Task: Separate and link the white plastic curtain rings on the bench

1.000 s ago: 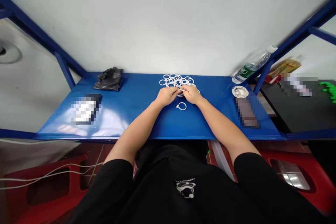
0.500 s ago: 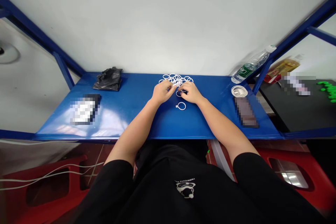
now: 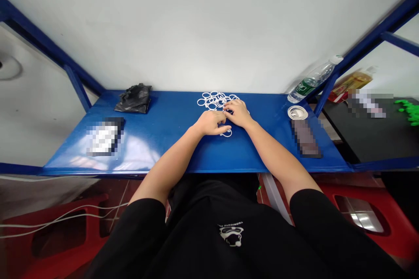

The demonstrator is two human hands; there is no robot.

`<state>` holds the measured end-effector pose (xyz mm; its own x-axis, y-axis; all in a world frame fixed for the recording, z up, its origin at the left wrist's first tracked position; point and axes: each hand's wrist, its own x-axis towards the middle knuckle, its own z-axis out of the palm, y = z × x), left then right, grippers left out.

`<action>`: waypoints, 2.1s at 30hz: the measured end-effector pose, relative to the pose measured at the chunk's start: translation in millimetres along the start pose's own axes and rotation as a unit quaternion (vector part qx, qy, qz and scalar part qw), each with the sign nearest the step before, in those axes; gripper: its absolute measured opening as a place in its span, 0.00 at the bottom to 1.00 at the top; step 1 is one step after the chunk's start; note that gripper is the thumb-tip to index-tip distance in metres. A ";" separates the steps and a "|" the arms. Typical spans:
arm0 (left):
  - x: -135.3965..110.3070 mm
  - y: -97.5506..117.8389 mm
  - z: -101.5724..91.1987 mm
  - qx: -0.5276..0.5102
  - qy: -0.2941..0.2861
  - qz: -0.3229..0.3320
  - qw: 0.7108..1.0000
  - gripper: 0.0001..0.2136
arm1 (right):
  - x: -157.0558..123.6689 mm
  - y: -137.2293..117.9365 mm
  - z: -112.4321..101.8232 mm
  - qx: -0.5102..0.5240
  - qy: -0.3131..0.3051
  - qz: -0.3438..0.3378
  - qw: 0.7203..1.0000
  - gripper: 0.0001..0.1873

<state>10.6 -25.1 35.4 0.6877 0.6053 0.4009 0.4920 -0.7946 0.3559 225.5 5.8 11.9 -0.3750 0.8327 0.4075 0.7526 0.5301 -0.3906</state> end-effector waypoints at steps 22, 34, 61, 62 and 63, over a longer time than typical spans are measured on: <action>0.3 -22.8 3.9 0.005 0.005 -0.175 0.985 0.10 | 0.8 -6.7 0.4 -0.020 0.046 -0.036 0.998 0.06; 0.8 -17.9 6.2 0.052 0.045 -0.124 0.990 0.13 | -0.4 -11.0 -4.4 0.019 0.137 -0.100 0.985 0.13; -0.2 -19.1 5.6 0.024 0.027 -0.110 0.993 0.12 | -2.7 -18.7 -8.3 0.100 0.067 -0.015 0.993 0.15; -0.2 -18.6 5.5 0.023 0.030 -0.110 0.993 0.12 | -2.4 -18.6 -7.6 0.110 0.067 -0.011 0.992 0.15; -0.2 -17.8 5.4 0.021 0.032 -0.108 0.993 0.12 | -2.1 -18.2 -6.9 0.123 0.065 -0.008 0.990 0.16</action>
<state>4.6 -11.4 24.4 0.5292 0.7629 0.3714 0.6475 -0.6460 0.4043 216.4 -6.7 23.9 -0.3007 0.8043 0.5126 0.5856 0.5799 -0.5664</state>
